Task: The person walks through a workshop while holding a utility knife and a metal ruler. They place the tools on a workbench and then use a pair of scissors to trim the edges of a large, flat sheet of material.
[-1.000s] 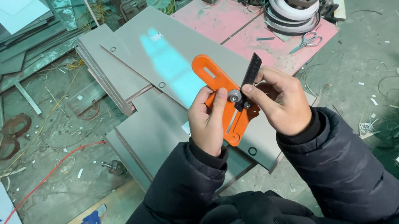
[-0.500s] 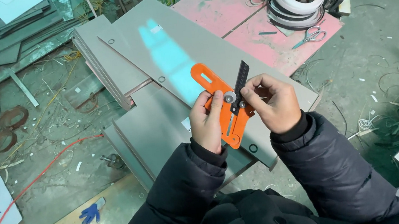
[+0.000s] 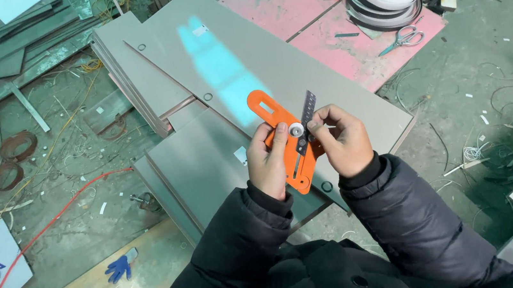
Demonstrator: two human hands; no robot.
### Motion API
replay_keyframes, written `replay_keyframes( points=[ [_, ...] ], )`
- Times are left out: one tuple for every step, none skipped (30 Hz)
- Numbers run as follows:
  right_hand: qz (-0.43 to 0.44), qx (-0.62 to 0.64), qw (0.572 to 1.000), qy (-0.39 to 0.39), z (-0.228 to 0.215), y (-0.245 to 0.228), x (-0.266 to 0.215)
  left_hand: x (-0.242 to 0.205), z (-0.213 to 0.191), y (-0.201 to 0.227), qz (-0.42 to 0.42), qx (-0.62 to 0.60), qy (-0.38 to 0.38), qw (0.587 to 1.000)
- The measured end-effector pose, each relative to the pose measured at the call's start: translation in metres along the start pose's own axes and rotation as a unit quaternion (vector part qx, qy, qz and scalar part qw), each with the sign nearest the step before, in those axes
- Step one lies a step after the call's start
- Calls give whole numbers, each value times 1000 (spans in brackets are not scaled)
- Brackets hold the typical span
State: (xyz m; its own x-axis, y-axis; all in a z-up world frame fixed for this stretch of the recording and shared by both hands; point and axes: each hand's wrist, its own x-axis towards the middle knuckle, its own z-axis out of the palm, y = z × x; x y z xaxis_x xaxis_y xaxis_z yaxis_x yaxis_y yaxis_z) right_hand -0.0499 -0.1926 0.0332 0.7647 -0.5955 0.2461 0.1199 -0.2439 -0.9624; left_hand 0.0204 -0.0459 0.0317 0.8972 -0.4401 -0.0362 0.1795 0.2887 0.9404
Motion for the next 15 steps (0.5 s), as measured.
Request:
replay_keyframes(
  points=[
    [2,0,1000,0,0,11,0,2,-2,-8,-2,0,1,1000],
    [9,0,1000,3,0,22,0,3,-4,-17,-10,-2,1,1000],
    [15,0,1000,6,-1,34,0,5,-6,-25,-18,-5,1,1000],
    [16,0,1000,7,1,36,-3,4,-6,-30,-19,-5,1,1000],
    [29,11,999,12,3,39,-6,4,-7,-34,-21,1,7,1000],
    [41,21,999,17,5,41,-9,3,-7,-39,-23,6,14,1000],
    [42,21,999,17,6,44,-11,3,-10,-42,-24,6,14,1000],
    [48,29,998,19,7,47,-13,2,-13,-45,-28,13,12,999],
    [54,37,998,21,8,49,-14,3,-16,-48,-30,19,11,999],
    [55,37,998,22,8,59,-15,1,-15,-44,-31,20,10,999],
    [42,51,997,26,7,69,-15,-2,-14,-40,-30,26,9,999],
    [29,65,997,31,7,79,-16,-5,-13,-37,-29,32,8,999],
    [29,65,997,30,7,79,-17,-6,-14,-34,-29,33,9,999],
    [26,69,997,29,6,78,-18,-6,-14,-32,-28,41,7,999],
    [23,72,997,29,5,77,-20,-8,-15,-30,-28,50,5,998]
  ],
)
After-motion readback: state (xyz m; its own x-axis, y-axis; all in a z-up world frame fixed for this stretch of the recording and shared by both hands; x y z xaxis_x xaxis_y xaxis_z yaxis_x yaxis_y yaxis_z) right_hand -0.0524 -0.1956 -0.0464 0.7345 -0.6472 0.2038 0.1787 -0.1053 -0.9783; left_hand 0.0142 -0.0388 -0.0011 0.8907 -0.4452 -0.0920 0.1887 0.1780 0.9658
